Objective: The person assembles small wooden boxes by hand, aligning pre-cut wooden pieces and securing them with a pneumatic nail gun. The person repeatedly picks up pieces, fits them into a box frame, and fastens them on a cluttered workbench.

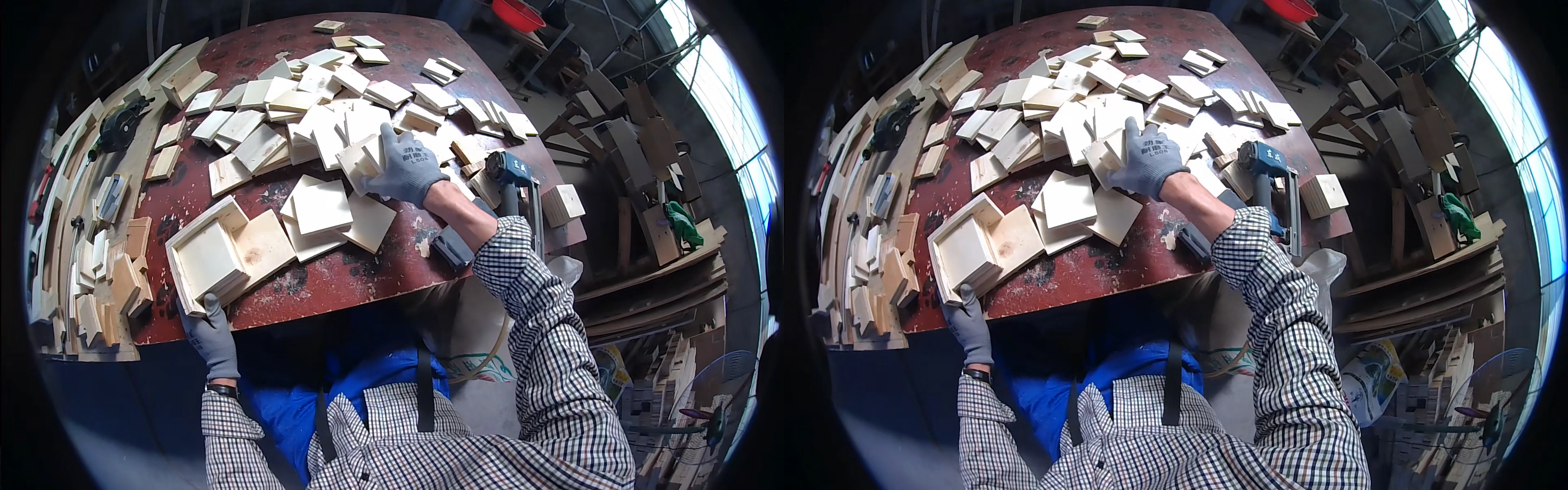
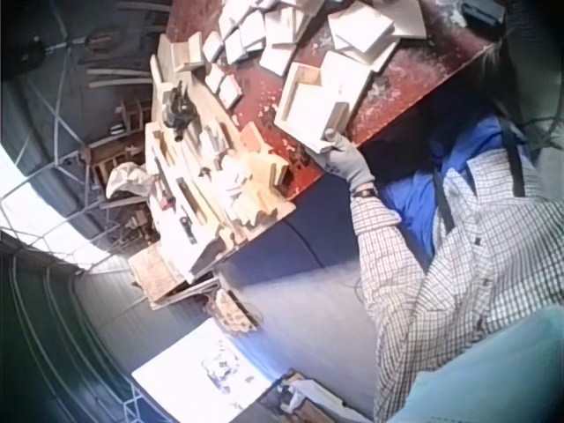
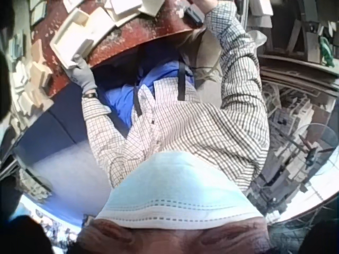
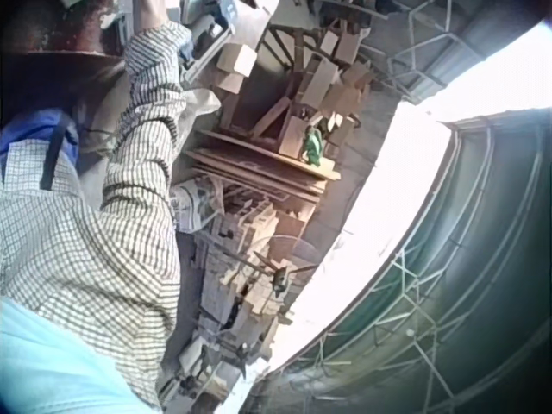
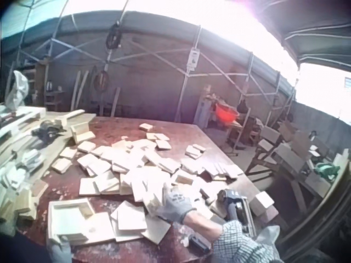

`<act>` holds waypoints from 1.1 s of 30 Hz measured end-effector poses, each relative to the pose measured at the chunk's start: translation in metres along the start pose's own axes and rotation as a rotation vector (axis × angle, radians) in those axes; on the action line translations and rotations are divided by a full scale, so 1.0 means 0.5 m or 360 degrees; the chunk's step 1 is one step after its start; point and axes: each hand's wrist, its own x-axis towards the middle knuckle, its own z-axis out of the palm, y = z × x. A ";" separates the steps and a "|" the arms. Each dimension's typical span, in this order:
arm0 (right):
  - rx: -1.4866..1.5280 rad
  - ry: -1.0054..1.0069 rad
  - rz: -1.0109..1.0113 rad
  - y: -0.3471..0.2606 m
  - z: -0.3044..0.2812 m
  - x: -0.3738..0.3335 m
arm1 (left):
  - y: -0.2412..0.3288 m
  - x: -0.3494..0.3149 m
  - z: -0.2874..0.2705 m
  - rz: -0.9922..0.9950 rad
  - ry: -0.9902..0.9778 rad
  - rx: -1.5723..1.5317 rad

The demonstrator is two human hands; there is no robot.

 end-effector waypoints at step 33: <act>0.0791 0.0276 0.0085 0.252 -0.208 0.052 | 0.034 -0.003 -0.002 -0.0047 0.0090 -0.0046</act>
